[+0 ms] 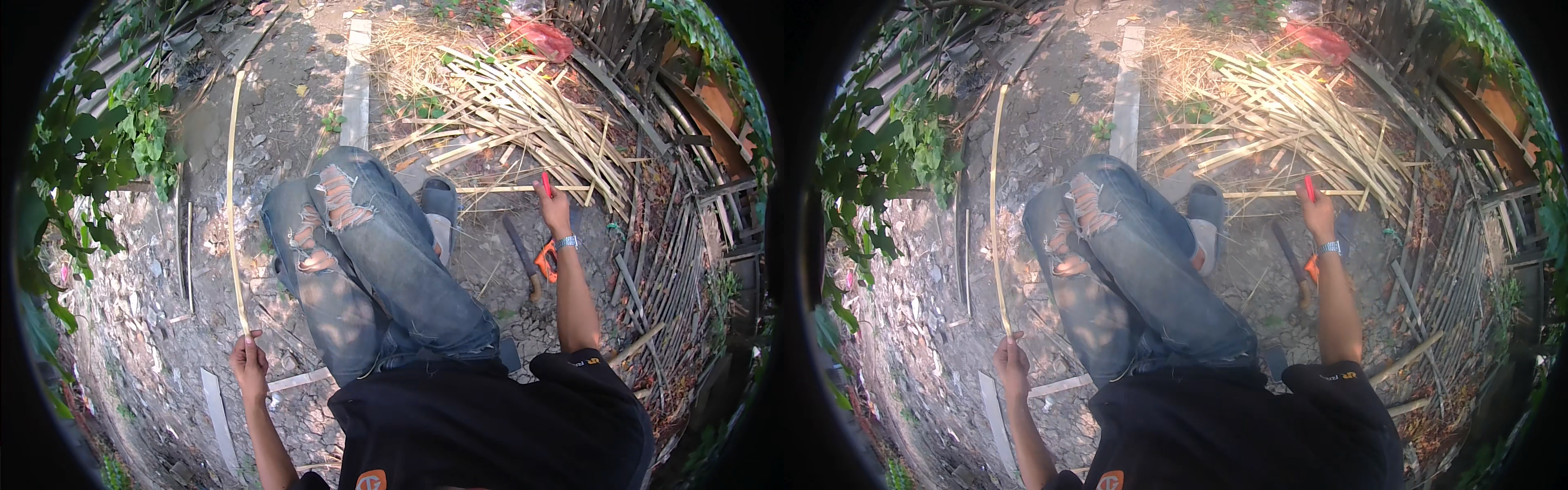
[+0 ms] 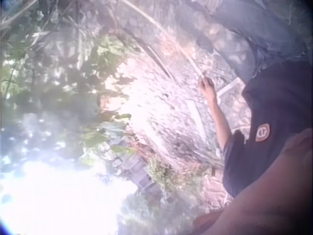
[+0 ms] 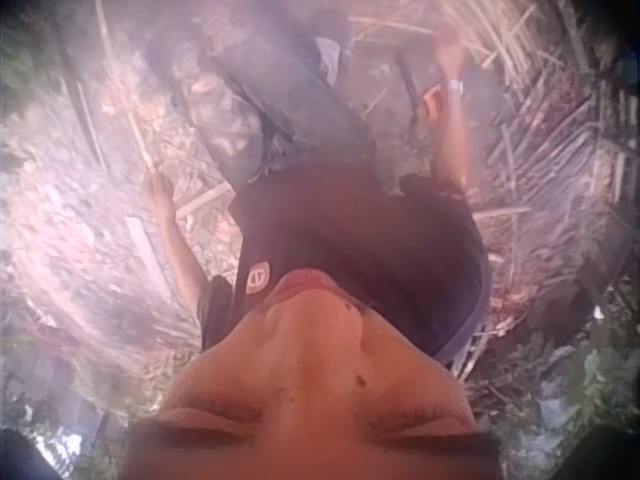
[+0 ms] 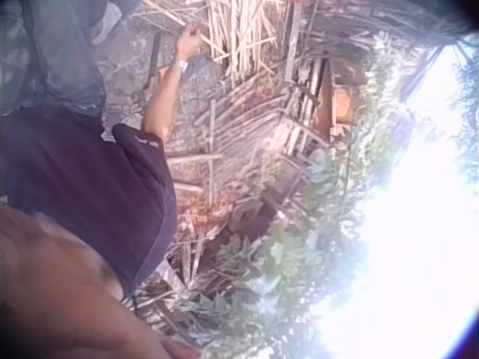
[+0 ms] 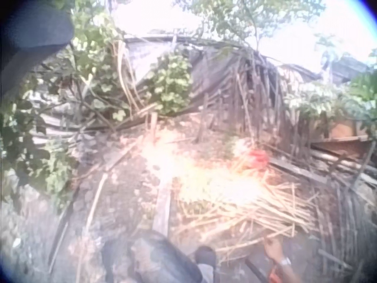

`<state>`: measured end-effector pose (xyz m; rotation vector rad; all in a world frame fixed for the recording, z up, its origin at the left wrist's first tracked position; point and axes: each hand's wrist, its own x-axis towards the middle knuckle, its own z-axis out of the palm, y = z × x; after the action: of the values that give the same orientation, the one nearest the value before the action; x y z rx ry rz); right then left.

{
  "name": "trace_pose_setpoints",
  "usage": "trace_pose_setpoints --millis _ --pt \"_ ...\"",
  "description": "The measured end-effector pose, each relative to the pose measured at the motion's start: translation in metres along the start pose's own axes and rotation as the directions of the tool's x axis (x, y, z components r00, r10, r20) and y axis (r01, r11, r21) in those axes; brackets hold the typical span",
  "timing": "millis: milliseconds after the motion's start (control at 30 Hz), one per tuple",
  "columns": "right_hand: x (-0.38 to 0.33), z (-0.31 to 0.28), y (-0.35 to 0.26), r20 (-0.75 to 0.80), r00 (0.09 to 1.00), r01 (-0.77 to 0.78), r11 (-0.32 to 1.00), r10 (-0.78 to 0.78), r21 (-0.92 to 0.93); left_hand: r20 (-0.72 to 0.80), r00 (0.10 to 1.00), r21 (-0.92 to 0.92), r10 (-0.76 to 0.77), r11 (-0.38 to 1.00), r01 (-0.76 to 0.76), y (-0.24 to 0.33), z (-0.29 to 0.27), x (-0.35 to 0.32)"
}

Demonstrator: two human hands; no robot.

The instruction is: The person sits on the ground and uses a red knife to shave and smooth a long bamboo stick. They then switch to a larger knife to further refine the bamboo, scraping along its length. Finally, they return to the red knife to continue shaving the bamboo stick.

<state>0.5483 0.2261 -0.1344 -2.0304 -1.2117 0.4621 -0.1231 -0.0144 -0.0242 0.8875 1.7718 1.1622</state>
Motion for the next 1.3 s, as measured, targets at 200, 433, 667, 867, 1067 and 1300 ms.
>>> trace_pose_setpoints --millis 200,433,667,867,1067,1300 --pt "-0.011 0.033 0.009 0.137 0.991 0.01 0.999 -0.006 -0.034 -0.253 0.96 0.197 0.121 0.978 -0.071 -0.068 -0.053 0.05" --pt "0.017 0.099 0.02 0.112 0.992 0.05 0.997 -0.055 0.05 -0.084 0.993 0.988 -0.086 0.124 0.095 -0.158 -0.095 0.042" --pt "0.091 0.189 0.046 0.167 0.986 -0.019 1.0 0.018 0.002 0.266 0.944 0.81 -0.195 0.576 -0.109 -0.134 -0.029 0.059" --pt "0.135 0.2 -0.015 -0.045 0.985 -0.174 0.97 0.169 -0.169 0.225 0.959 0.816 -0.175 0.571 -0.087 -0.1 -0.031 0.068" --pt "0.189 0.247 0.026 0.041 0.727 -0.668 0.692 0.686 0.274 0.218 0.957 0.836 -0.192 0.542 -0.082 -0.095 -0.035 0.062" --pt "0.201 0.249 0.04 0.314 0.68 -0.583 0.229 0.662 0.78 0.31 0.945 0.766 -0.101 0.615 -0.186 -0.09 -0.012 0.071"
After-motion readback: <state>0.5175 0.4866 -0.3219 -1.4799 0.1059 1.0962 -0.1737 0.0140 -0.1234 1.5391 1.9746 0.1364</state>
